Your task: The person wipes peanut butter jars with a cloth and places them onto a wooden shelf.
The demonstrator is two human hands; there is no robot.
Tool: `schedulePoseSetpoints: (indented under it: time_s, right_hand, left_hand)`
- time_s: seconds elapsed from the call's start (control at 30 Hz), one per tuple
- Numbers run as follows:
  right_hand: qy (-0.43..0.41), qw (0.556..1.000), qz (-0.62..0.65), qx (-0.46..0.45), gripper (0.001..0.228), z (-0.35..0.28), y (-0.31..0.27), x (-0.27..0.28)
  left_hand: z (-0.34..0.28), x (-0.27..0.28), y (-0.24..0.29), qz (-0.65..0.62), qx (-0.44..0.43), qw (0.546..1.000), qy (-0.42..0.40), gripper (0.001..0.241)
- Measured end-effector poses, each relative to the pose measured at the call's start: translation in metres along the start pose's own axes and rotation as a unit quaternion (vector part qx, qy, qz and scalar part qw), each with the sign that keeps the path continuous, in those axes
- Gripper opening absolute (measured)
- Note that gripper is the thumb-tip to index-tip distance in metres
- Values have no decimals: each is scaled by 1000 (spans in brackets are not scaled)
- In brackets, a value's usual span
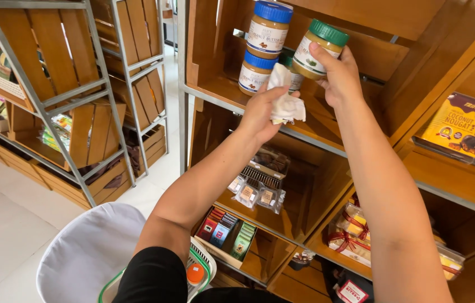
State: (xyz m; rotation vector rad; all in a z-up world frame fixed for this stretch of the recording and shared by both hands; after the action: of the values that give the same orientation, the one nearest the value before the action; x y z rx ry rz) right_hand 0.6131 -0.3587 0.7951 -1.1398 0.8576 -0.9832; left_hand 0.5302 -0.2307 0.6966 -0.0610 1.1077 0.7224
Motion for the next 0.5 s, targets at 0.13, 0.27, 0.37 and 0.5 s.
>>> schedulePoseSetpoints:
  time_s: [0.13, 0.27, 0.37, 0.5]
  right_hand:
    - [-26, 997, 65, 23, 52, 27, 3, -4]
    - [-39, 997, 45, 56, 49, 39, -12, -3]
    - [-34, 994, -2, 100, 50, 47, -19, -4]
    - [-29, 992, -33, 118, 56, 61, -9, -6]
  left_hand:
    - [15, 0, -19, 16, 27, 999, -10, 52]
    - [23, 3, -22, 22, 26, 999, -9, 49]
    - [19, 3, -16, 40, 30, 999, 3, 55]
    - [19, 8, -14, 39, 28, 999, 0, 54]
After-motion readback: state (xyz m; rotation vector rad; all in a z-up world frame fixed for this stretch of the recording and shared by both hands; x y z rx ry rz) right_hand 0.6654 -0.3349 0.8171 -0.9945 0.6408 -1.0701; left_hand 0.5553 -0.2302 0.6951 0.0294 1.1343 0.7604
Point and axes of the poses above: each hand's wrist, its own z-axis towards the middle knuckle, its own x-axis out of the back of the hand, y = z × x, the point moved 10 cm from there along z, towards the middle knuckle, and after that the axes turned 14 degrees about -x, right-handed, at the moved point
